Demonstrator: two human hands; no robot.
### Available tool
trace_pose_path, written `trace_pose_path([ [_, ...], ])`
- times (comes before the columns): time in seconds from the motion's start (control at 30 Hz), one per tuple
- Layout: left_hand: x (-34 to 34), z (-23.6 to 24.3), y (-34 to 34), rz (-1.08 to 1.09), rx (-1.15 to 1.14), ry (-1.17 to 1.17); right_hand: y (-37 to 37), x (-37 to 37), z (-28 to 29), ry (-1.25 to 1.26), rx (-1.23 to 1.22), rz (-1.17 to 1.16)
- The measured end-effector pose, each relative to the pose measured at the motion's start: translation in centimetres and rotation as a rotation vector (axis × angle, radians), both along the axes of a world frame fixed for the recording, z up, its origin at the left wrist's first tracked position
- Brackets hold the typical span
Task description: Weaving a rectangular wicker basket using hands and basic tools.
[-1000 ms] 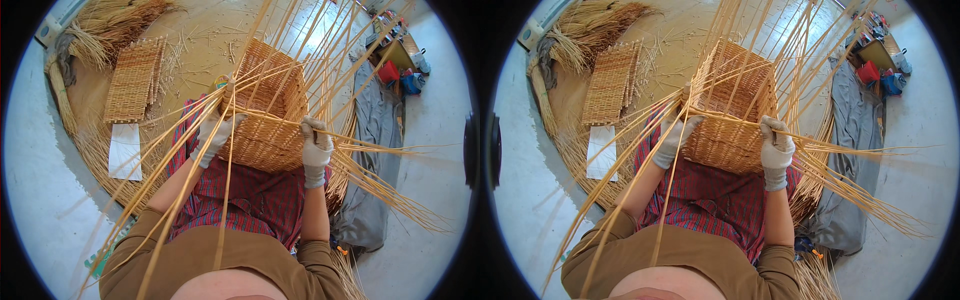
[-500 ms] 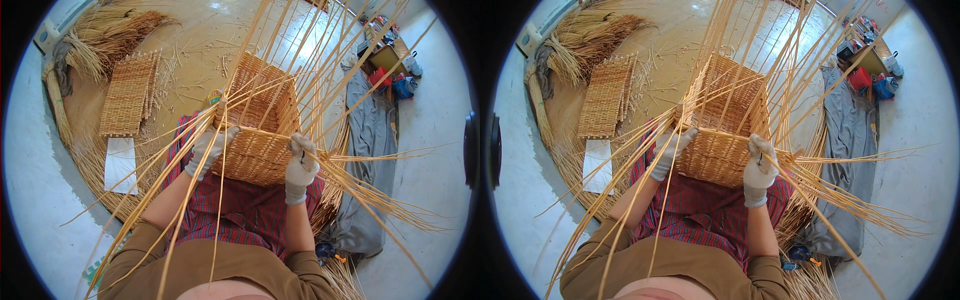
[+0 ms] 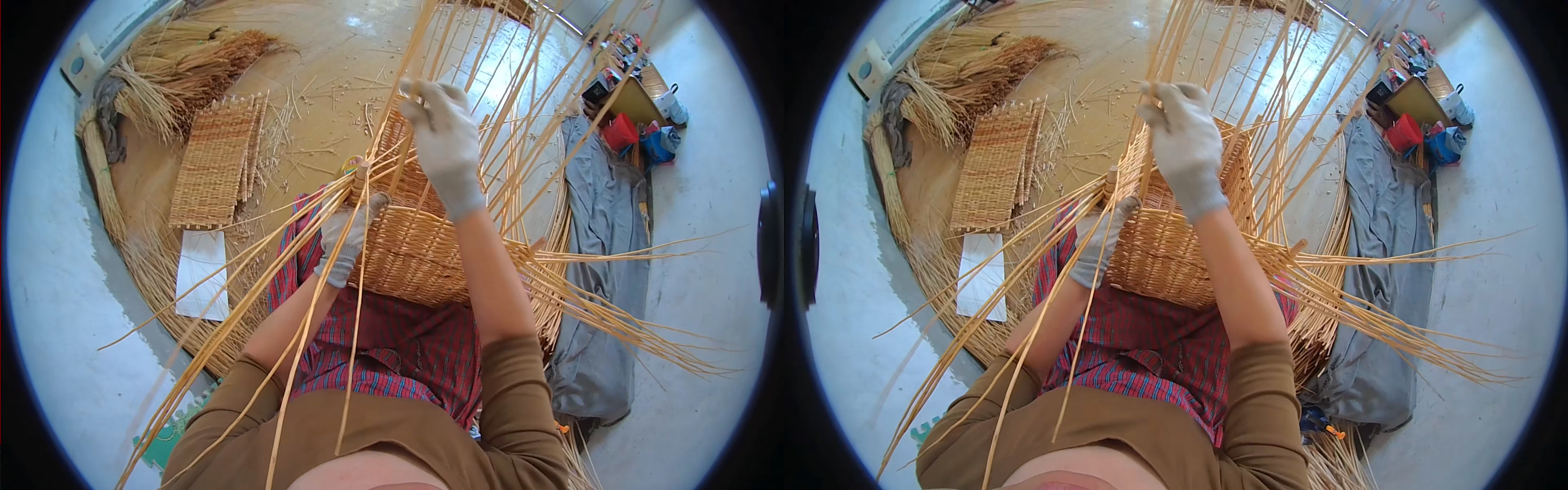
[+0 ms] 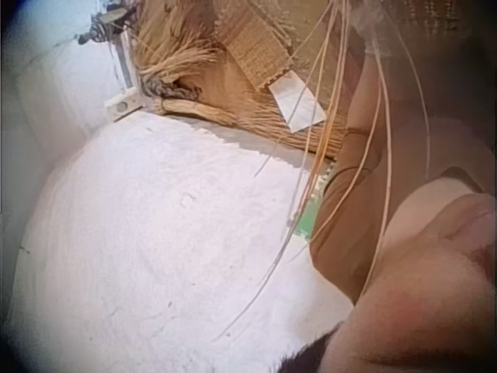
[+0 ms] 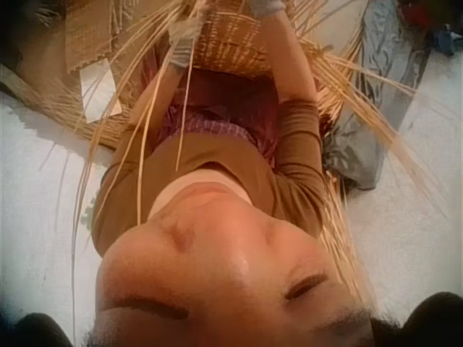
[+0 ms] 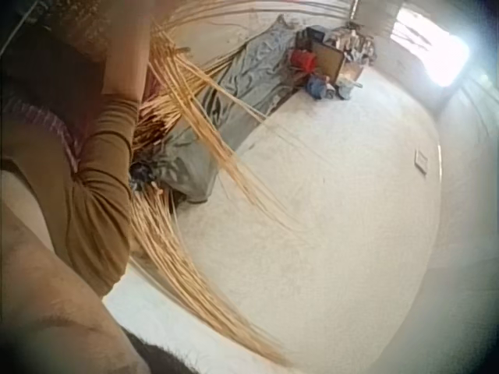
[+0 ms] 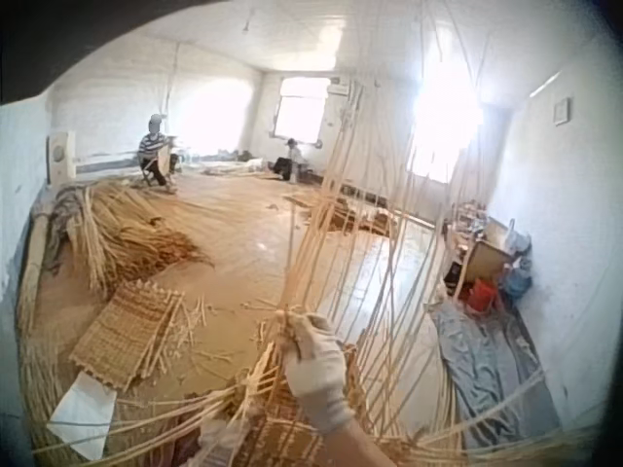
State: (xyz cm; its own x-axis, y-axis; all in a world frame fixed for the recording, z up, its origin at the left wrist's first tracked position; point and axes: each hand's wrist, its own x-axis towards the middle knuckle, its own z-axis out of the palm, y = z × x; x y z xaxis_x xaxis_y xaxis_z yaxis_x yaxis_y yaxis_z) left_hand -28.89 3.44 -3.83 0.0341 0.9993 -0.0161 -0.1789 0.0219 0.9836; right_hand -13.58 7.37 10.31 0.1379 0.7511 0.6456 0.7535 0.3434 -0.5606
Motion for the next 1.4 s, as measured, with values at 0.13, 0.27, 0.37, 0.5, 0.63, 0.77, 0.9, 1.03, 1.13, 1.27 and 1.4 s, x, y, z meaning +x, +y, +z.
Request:
trace_pose_path([
  [0.13,1.3,1.0,0.7,0.069,-0.062,0.166,3.3,-1.8,-0.3,-0.317,-0.398,-0.447],
  [0.27,0.0,1.6,0.5,-0.061,-0.143,0.215,-5.4,-0.5,-3.2,0.403,0.044,0.007],
  [0.37,0.5,-1.3,0.8,-0.062,0.007,-0.235,-11.6,3.9,-17.7,0.949,0.277,0.259],
  [0.5,-1.9,-4.9,2.7,-0.381,-0.210,-0.759,-15.4,1.8,-13.3,0.921,0.054,0.121],
  [0.63,0.0,-3.3,2.1,-0.101,0.158,-0.072,-16.4,-0.6,-12.3,1.093,0.037,0.019],
  [0.77,1.6,-7.6,4.1,-0.010,0.158,-0.223,-18.7,-8.1,-15.3,0.678,0.006,0.347],
  [0.9,1.1,-0.4,0.3,-0.008,0.044,0.084,-16.9,-6.9,-12.8,0.090,0.069,0.317],
  [1.03,-1.4,-1.4,-4.2,0.161,0.268,0.108,-14.8,0.1,-11.7,1.051,0.066,0.152],
  [1.13,-0.8,0.0,-6.0,-0.037,0.691,0.168,-15.0,3.6,-12.2,1.192,-0.143,0.128],
  [1.27,3.7,2.9,-1.2,-0.120,0.849,0.752,-18.1,5.9,-13.1,1.096,-0.131,0.013],
  [1.4,4.2,4.5,-0.9,-0.525,0.037,0.762,-14.1,5.5,-8.9,0.779,-0.044,-0.131],
])
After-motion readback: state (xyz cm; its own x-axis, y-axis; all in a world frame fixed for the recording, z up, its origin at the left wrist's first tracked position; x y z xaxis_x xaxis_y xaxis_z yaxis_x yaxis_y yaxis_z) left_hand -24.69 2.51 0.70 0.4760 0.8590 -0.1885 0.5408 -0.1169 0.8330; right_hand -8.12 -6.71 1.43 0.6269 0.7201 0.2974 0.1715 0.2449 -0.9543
